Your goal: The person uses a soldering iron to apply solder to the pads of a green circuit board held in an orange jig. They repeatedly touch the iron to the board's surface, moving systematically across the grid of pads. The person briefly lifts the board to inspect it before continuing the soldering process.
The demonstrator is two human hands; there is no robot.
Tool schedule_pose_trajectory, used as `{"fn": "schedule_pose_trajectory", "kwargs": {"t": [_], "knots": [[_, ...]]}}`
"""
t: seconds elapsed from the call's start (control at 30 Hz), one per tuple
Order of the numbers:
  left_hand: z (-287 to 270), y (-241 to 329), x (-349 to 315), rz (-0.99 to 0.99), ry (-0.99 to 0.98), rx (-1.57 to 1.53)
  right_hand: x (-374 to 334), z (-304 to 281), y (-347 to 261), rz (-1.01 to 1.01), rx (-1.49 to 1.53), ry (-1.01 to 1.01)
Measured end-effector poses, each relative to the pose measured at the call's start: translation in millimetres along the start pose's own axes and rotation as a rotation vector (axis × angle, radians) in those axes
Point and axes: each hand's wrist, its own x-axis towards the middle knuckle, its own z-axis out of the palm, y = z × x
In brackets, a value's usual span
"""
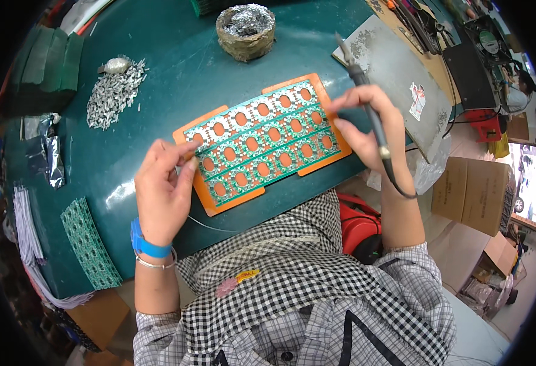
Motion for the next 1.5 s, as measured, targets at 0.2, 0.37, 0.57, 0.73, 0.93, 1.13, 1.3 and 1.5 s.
{"fn": "schedule_pose_trajectory", "kwargs": {"t": [0.2,0.37,0.57,0.73,0.93,1.13,1.3,1.5], "knots": [[5,4,23,-0.001,-0.029,0.058,33,12,10,-0.158,-0.016,-0.178],[11,-1,25,-0.027,-0.05,0.085,41,14,11,-0.179,-0.044,-0.286],[14,-4,26,-0.018,-0.008,0.118,42,13,4,-0.177,-0.125,-0.334],[23,-7,23,0.004,0.048,0.117,38,16,-2,-0.169,-0.161,-0.335],[23,-8,25,0.016,0.06,0.113,30,20,-4,-0.189,-0.191,-0.294],[8,-2,11,-0.047,0.095,0.027,21,15,-5,-0.187,-0.169,-0.172],[-7,1,-5,-0.04,-0.05,0.028,13,6,-10,-0.129,-0.195,-0.22],[2,-8,-8,-0.017,-0.048,0.068,12,14,-15,-0.153,-0.229,-0.202]]}}
